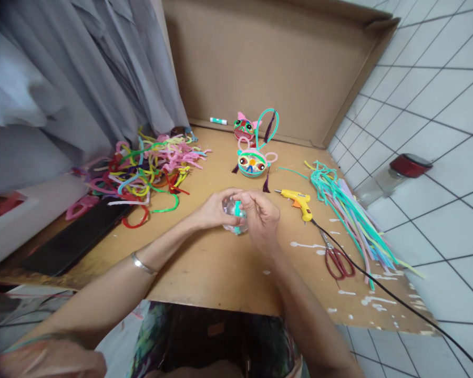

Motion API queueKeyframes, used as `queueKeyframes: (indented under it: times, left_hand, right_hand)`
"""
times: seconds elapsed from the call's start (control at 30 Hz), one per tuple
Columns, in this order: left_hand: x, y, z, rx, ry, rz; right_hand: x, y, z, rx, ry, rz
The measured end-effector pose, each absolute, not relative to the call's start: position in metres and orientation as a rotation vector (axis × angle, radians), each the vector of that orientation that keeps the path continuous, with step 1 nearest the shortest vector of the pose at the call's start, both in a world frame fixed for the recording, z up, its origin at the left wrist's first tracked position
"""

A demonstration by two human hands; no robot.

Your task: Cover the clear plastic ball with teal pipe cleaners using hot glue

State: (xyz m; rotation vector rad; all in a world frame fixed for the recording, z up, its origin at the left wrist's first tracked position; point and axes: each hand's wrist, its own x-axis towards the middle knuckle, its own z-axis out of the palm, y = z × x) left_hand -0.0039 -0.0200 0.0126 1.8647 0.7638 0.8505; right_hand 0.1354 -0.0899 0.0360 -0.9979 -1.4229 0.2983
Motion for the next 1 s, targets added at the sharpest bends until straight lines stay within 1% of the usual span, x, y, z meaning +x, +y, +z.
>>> queueKeyframes:
  times: [0.3,0.47,0.6,0.77,0.93,1.0]
  left_hand:
    - [-0.005,-0.017,0.012,1.699,0.787,0.820]
    - [-0.006,-0.014,0.010,1.670,0.813,0.828]
    - [-0.006,-0.013,0.008,1.682,0.809,0.837]
    - [-0.003,-0.018,0.011,1.771,0.791,0.853]
    - [0.000,-0.023,0.014,1.931,0.811,0.890]
    - [0.000,-0.024,0.013,1.964,0.829,0.904]
  right_hand:
    - [0.133,-0.091,0.037,-0.870,-1.386,0.240]
    - [0.143,-0.079,0.030,-0.983,-1.213,0.179]
    - [0.149,-0.070,0.022,-1.135,-1.339,0.149]
    - [0.146,-0.070,0.018,-1.243,-1.446,0.000]
    - [0.143,-0.075,0.015,-1.340,-1.512,-0.314]
    - [0.143,-0.076,0.014,-1.365,-1.537,-0.380]
